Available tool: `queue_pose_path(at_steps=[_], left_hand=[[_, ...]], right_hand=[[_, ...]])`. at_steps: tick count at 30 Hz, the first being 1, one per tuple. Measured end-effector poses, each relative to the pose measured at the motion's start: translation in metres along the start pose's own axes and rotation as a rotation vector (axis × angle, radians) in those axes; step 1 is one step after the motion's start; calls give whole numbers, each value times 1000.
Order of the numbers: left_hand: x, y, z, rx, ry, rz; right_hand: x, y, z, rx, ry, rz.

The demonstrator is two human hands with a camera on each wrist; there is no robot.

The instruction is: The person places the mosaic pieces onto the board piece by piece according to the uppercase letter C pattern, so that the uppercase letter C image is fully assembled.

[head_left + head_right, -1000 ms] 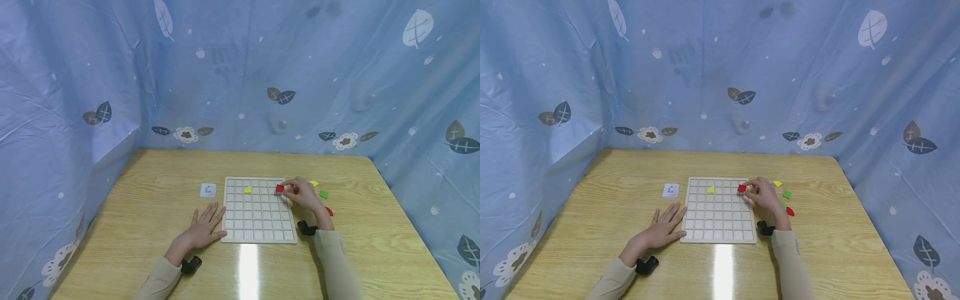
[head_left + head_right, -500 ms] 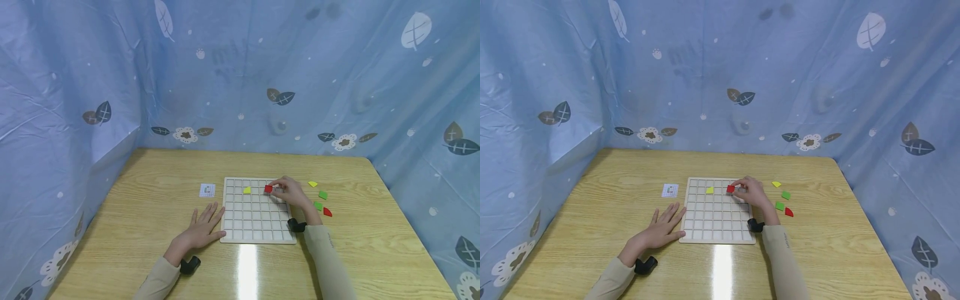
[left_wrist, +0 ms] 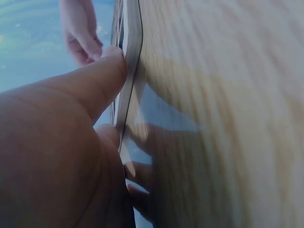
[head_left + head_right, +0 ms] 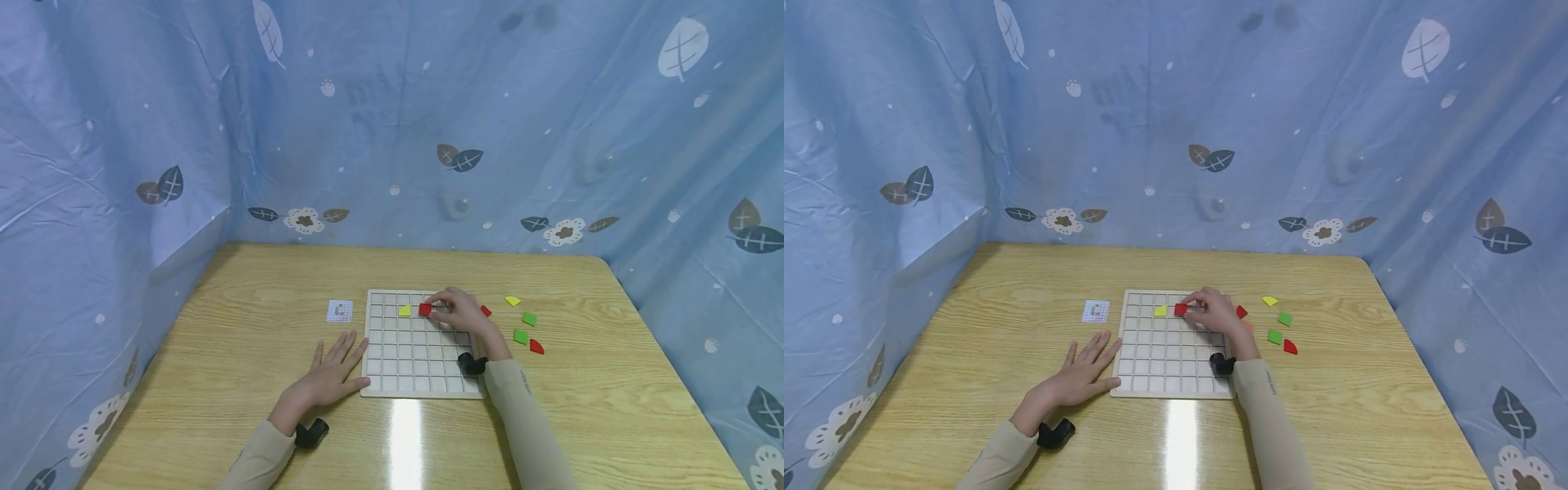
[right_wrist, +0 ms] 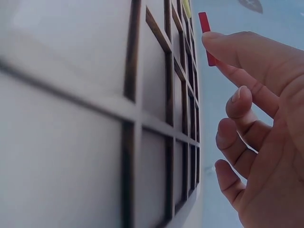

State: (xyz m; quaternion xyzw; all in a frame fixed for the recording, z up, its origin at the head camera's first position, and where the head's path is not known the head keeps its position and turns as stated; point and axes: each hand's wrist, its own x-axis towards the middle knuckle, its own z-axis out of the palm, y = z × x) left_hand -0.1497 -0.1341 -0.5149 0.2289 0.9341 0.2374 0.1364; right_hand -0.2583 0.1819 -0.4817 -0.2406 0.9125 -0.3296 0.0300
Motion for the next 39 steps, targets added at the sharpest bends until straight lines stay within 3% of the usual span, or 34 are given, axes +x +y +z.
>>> queue_pose_path(at_steps=[15,22,32,39], left_hand=[[-2,4,-4,-30,11,49],[-1,2,-2,-29,-5,11],[-1,2,-3,-19,-1,14],[-1,2,-3,-25,1,30]], right_hand=[[15,1,7,19,-75,67],[19,0,7,22,-111,75],[16,2,7,37,-114,80],[10,4,1,112,-106,109]])
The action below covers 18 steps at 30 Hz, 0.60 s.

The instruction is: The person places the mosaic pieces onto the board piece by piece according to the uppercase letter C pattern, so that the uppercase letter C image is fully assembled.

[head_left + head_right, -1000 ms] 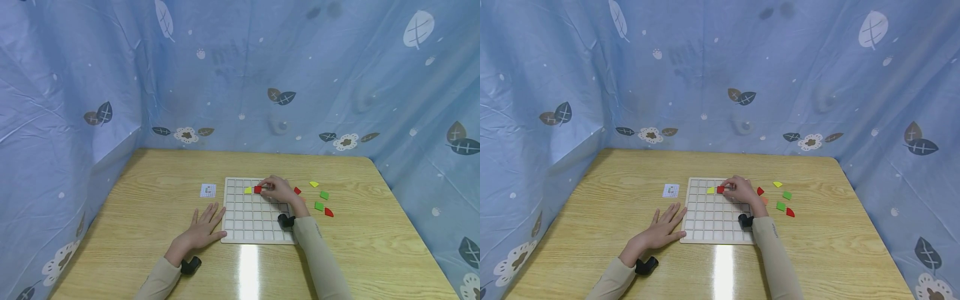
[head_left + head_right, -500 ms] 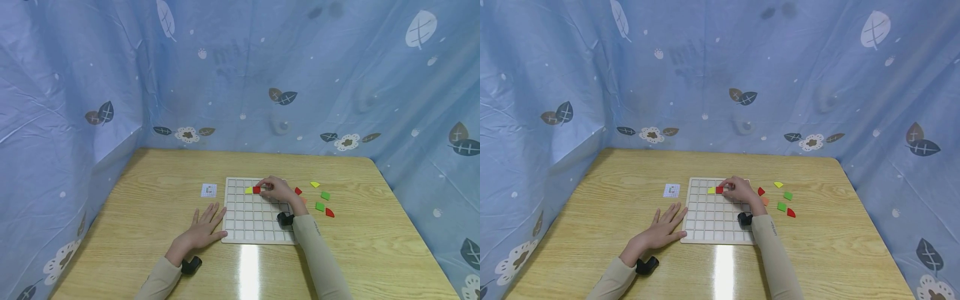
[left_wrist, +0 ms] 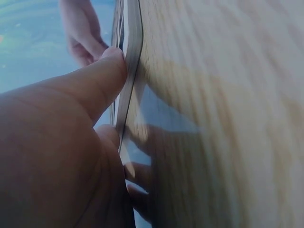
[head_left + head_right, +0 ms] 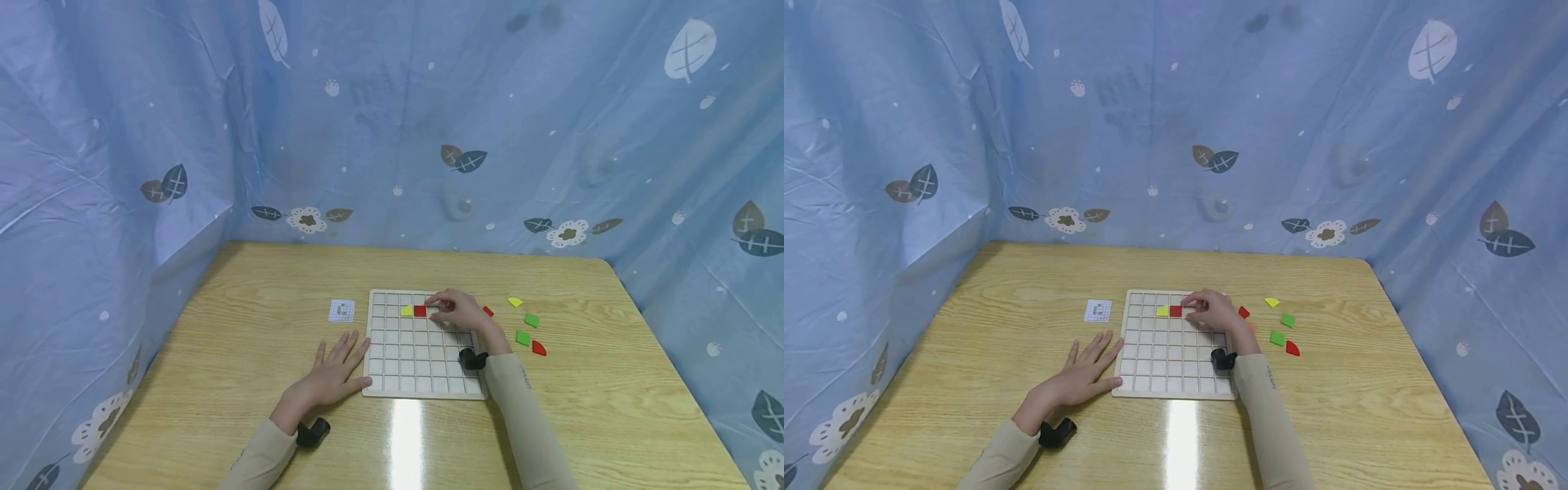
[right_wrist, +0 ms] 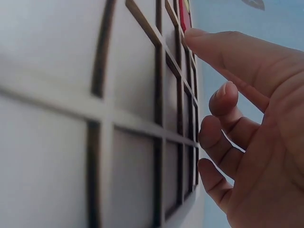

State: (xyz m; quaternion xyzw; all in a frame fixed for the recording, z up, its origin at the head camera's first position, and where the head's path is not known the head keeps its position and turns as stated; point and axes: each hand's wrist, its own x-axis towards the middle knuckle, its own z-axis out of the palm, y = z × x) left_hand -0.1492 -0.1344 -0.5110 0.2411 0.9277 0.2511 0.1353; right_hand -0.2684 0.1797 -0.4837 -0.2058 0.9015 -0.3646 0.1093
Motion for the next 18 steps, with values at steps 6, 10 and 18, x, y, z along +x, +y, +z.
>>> queue_pose_path(at_steps=[6,10,18], left_hand=[[0,-1,1,20,-5,-13],[0,0,0,-9,-1,3],[-1,2,-2,8,-13,-4]], right_hand=[[-7,5,-9,-31,25,-21],[-10,12,-14,-60,51,-11],[-21,18,-28,-85,81,-7]])
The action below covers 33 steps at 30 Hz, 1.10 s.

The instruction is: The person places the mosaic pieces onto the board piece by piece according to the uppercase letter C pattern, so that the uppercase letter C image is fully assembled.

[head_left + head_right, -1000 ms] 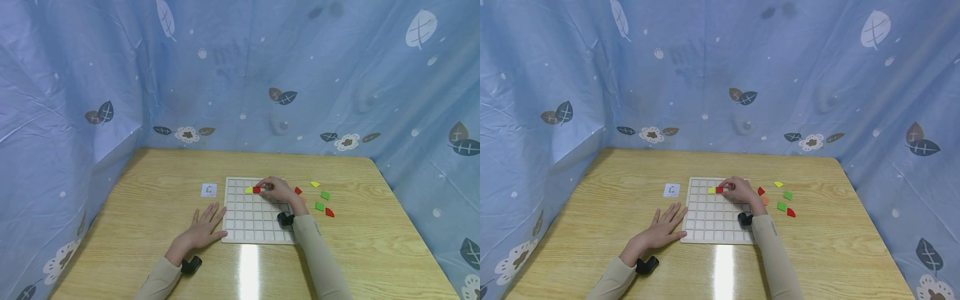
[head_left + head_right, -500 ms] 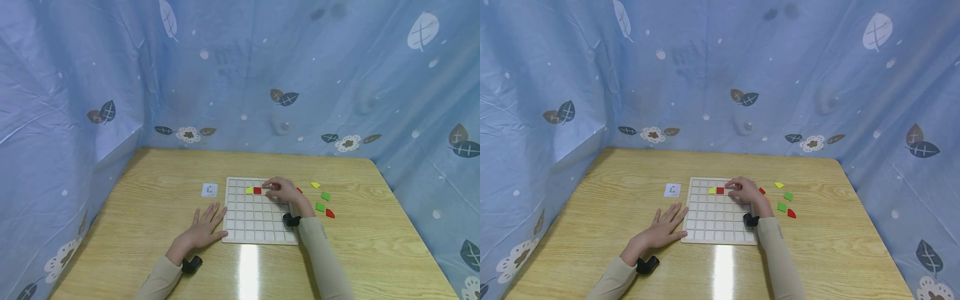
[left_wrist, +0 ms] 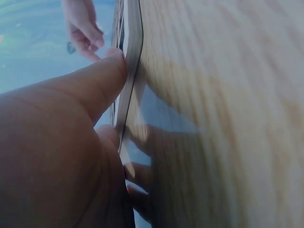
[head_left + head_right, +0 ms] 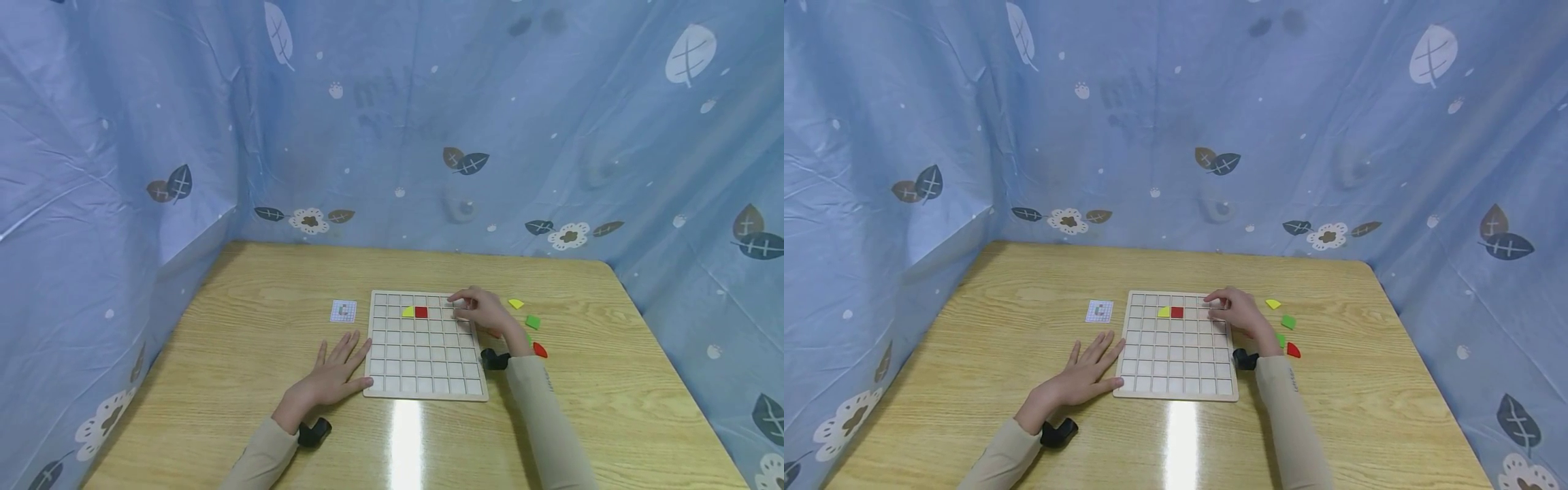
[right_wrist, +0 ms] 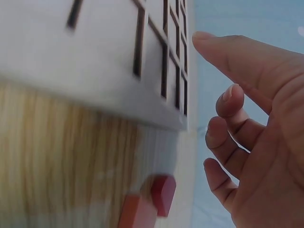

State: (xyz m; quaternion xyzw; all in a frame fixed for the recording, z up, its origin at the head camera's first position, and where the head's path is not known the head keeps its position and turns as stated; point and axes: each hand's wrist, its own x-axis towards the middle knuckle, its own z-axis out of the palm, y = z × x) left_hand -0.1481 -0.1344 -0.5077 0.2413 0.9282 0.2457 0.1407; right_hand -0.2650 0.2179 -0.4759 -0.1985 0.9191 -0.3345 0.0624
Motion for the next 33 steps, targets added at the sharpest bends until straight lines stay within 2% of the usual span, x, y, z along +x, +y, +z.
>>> queue_pose_path(at_steps=[4,10,15,21,26,33], left_hand=[[-2,2,-2,-35,8,19],[-1,5,-5,2,-24,-2],[-3,7,-7,33,-34,-17],[-3,7,-7,26,-22,-17],[0,-2,3,26,0,-18],[2,-5,5,17,4,-20]], right_hand=[[-6,8,-5,2,17,-35],[-17,23,-13,-10,57,-83],[-25,32,-22,-19,87,-54],[-31,40,-31,-38,78,8],[-35,48,-36,-28,69,63],[-42,57,-47,-45,84,65]])
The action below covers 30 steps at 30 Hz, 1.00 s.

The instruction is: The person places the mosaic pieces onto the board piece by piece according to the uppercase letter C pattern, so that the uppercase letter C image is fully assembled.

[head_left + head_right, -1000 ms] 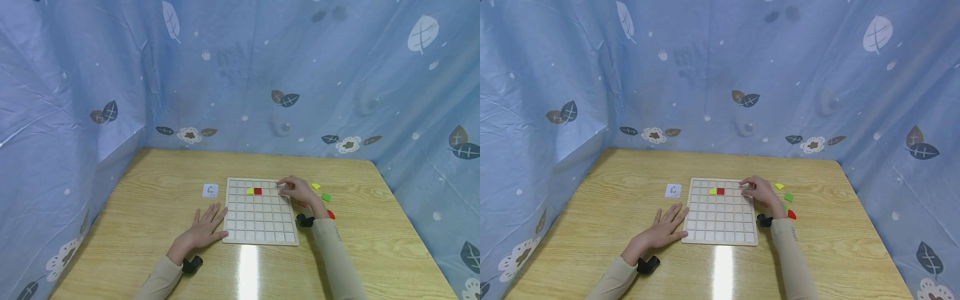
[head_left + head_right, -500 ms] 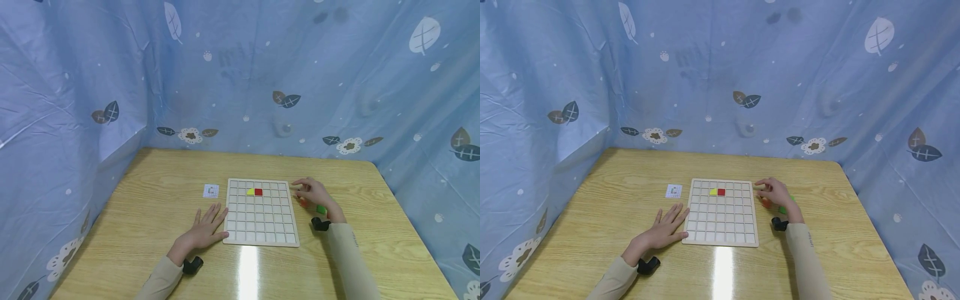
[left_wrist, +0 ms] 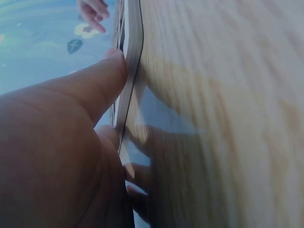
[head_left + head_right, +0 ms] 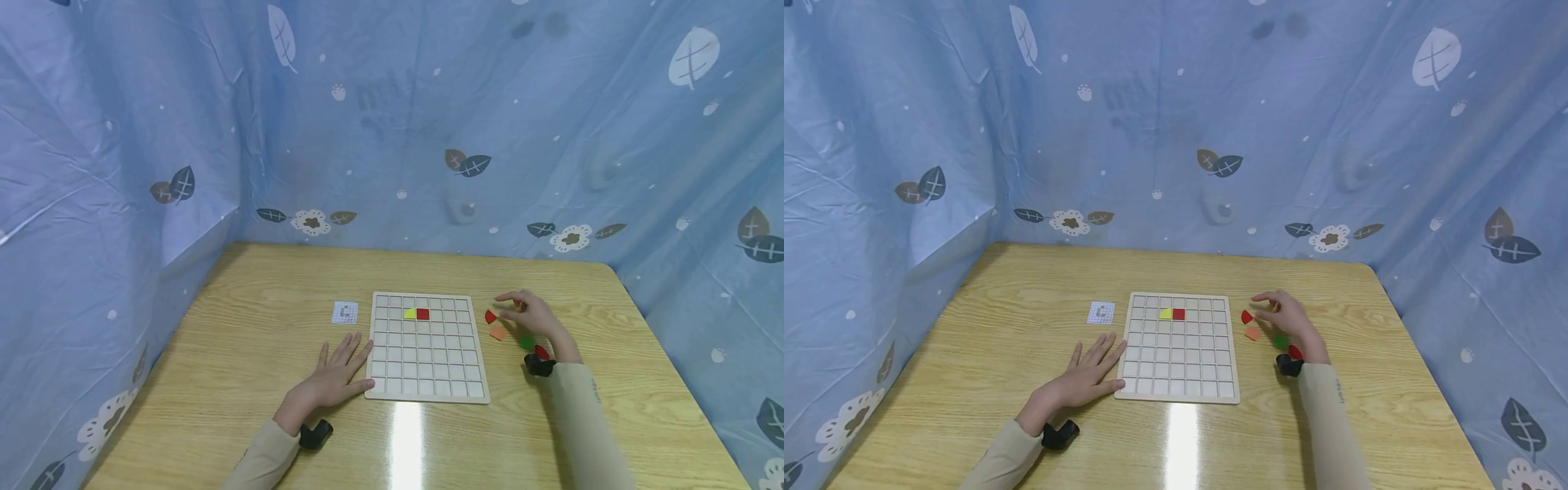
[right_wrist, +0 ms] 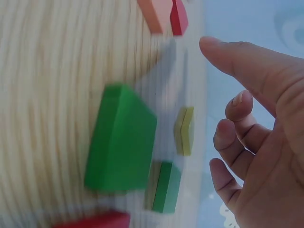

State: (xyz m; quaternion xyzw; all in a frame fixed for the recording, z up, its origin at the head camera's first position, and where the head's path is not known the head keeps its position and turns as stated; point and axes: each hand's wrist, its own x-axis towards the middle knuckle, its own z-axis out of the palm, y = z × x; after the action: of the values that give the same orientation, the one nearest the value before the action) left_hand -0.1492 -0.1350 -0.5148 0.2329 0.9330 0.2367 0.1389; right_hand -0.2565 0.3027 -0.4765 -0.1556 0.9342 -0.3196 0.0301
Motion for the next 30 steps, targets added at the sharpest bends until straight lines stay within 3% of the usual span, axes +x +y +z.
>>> queue_pose_path(at_steps=[12,19,30], left_hand=[[0,0,-1,-11,8,28],[0,0,0,20,-5,-5],[-1,5,-6,-2,-24,-5]], right_hand=[[-5,16,-15,-30,-14,83],[-3,21,-22,-71,-37,110],[0,25,-24,-111,-51,113]])
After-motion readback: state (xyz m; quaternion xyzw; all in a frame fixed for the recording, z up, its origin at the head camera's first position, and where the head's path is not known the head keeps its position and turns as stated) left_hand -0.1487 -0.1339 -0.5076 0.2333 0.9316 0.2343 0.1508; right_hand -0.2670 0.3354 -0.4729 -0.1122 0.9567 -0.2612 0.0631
